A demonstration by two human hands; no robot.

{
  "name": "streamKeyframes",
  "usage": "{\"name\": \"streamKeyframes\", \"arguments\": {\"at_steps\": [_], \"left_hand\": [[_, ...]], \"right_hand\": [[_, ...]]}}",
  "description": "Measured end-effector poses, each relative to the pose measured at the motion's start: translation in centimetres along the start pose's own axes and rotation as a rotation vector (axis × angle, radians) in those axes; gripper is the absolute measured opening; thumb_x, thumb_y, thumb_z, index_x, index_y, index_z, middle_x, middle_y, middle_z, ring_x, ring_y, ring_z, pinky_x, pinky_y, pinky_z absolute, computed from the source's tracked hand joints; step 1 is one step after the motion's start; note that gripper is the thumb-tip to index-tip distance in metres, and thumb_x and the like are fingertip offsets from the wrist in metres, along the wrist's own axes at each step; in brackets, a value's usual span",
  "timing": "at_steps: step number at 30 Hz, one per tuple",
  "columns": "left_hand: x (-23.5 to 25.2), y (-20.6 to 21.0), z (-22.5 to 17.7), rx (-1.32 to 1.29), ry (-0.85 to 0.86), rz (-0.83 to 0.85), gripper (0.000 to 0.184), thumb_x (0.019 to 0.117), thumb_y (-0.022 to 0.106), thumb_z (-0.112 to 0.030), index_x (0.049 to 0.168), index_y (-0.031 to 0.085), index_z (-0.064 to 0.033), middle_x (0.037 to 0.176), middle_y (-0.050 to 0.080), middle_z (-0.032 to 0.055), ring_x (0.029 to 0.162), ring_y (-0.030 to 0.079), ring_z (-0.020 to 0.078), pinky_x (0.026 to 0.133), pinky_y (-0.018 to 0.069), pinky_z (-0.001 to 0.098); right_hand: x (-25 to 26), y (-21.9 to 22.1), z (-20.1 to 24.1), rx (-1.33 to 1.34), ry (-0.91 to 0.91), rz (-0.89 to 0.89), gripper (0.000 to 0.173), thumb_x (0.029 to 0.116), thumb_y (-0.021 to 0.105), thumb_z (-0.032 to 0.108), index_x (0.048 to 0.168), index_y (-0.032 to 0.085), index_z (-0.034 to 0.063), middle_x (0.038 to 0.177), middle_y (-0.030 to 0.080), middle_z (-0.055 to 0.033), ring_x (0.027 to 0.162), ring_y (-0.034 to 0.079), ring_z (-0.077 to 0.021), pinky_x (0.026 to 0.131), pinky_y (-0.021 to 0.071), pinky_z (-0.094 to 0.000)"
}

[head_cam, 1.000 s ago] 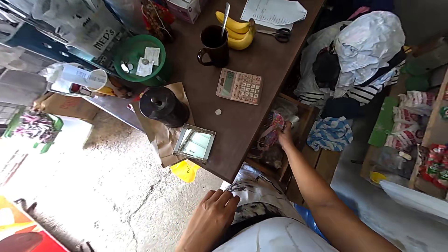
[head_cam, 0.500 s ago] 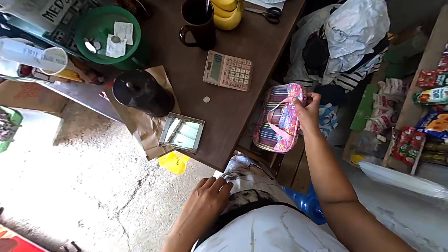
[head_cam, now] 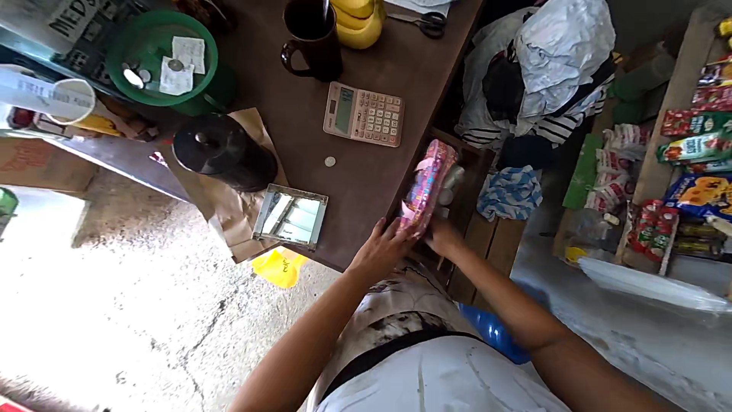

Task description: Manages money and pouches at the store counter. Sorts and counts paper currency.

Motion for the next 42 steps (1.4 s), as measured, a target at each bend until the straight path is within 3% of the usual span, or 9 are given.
{"name": "streamKeyframes", "arguments": {"at_steps": [7, 12, 17, 19, 23, 26, 30, 36, 42], "left_hand": [[1.6, 1.8, -1.7, -0.038, 0.002, 0.14, 0.05, 0.0983, 0.051, 0.005, 0.146, 0.054, -0.0094, 0.162, 0.042, 0.009, 0.152, 0.032, 0.0394, 0.119, 0.0205, 0.0684], [0.8, 1.0, -0.9, -0.088, -0.139, 0.11, 0.057, 0.1003, 0.048, 0.001, 0.155, 0.044, -0.015, 0.165, 0.036, 0.0062, 0.152, 0.031, 0.0368, 0.119, 0.0237, 0.0655], [0.0, 1.1, -0.2, -0.126, -0.164, 0.032, 0.056, 0.0993, 0.052, -0.002, 0.154, 0.045, -0.0138, 0.163, 0.038, 0.0092, 0.149, 0.036, 0.0361, 0.119, 0.0282, 0.0603], [0.0, 1.1, -0.1, -0.141, -0.169, 0.019, 0.055, 0.0987, 0.053, -0.003, 0.152, 0.048, -0.0133, 0.163, 0.039, 0.0086, 0.149, 0.037, 0.0351, 0.119, 0.0282, 0.0595], [-0.3, 1.1, 0.2, -0.172, -0.184, -0.021, 0.056, 0.0964, 0.055, -0.002, 0.151, 0.05, -0.0119, 0.162, 0.041, 0.0099, 0.148, 0.039, 0.0335, 0.121, 0.0281, 0.0547], [-0.6, 1.1, 0.4, -0.17, -0.195, -0.029, 0.059, 0.096, 0.057, -0.003, 0.153, 0.047, -0.0128, 0.163, 0.039, 0.0103, 0.149, 0.037, 0.0329, 0.122, 0.0275, 0.0528], [-1.1, 1.4, 0.6, -0.166, -0.196, -0.056, 0.06, 0.0963, 0.057, -0.003, 0.154, 0.045, -0.0132, 0.164, 0.038, 0.0098, 0.15, 0.036, 0.0325, 0.123, 0.0269, 0.0509], [-1.2, 2.1, 0.6, -0.132, -0.179, -0.015, 0.06, 0.0977, 0.054, -0.004, 0.156, 0.042, -0.0132, 0.168, 0.031, 0.0076, 0.154, 0.029, 0.0318, 0.125, 0.0207, 0.0516], [-1.2, 1.9, -0.1, -0.303, -0.055, -0.007, 0.035, 0.0977, 0.058, -0.009, 0.13, 0.069, -0.0123, 0.168, 0.029, 0.0108, 0.156, 0.019, 0.0398, 0.123, 0.0122, 0.0653]], "right_hand": [[-0.7, 3.5, 0.5, -0.117, 0.055, 0.052, 0.047, 0.1065, 0.046, 0.018, 0.15, 0.048, -0.0008, 0.151, 0.051, -0.0231, 0.141, 0.049, -0.0364, 0.115, 0.0401, -0.0514], [-0.9, 1.7, -0.1, -0.032, -0.167, -0.037, 0.044, 0.0916, 0.067, 0.013, 0.132, 0.064, -0.0045, 0.144, 0.055, -0.0276, 0.136, 0.052, -0.0387, 0.114, 0.042, -0.0502], [-2.2, -0.4, 0.3, 0.03, -0.156, -0.025, 0.036, 0.0853, 0.068, 0.002, 0.12, 0.067, -0.0068, 0.135, 0.057, -0.0268, 0.108, 0.066, -0.0337, 0.095, 0.0541, -0.0444], [-2.1, -0.3, 0.3, 0.026, -0.089, -0.063, 0.044, 0.0856, 0.07, 0.004, 0.127, 0.063, -0.0071, 0.144, 0.05, -0.0279, 0.117, 0.063, -0.0355, 0.1, 0.0528, -0.0436], [-1.1, 0.1, 1.4, -0.079, 0.121, 0.005, 0.083, 0.0867, 0.076, 0.01, 0.154, 0.031, -0.0085, 0.159, 0.03, -0.0304, 0.137, 0.05, -0.0398, 0.11, 0.0471, -0.0445], [-0.1, 0.7, 1.8, -0.133, 0.181, 0.048, 0.076, 0.0911, 0.074, 0.017, 0.15, 0.034, -0.0106, 0.155, 0.035, -0.0303, 0.136, 0.05, -0.041, 0.108, 0.0478, -0.0483], [0.2, 2.0, 1.8, -0.217, 0.14, 0.132, 0.052, 0.1048, 0.052, 0.022, 0.152, 0.042, 0.0024, 0.15, 0.05, -0.023, 0.131, 0.057, -0.0397, 0.105, 0.0479, -0.0568], [-0.7, 1.3, 0.6, -0.052, -0.07, 0.027, 0.043, 0.1022, 0.056, 0.021, 0.139, 0.057, -0.0023, 0.125, 0.066, -0.0265, 0.117, 0.065, -0.0419, 0.103, 0.0486, -0.0575], [-9.3, -4.7, 1.1, 0.144, -0.207, -0.177, 0.02, 0.0933, 0.062, 0.009, 0.105, 0.065, -0.0076, 0.083, 0.067, -0.0213, 0.074, 0.067, -0.0322, 0.071, 0.0544, -0.0492]]}}
Point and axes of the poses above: each hand's wrist, its own x-axis towards the middle knuckle, its own y-axis out of the palm, z = x × y, the point moved 4 cm from there along x, towards the middle knuckle
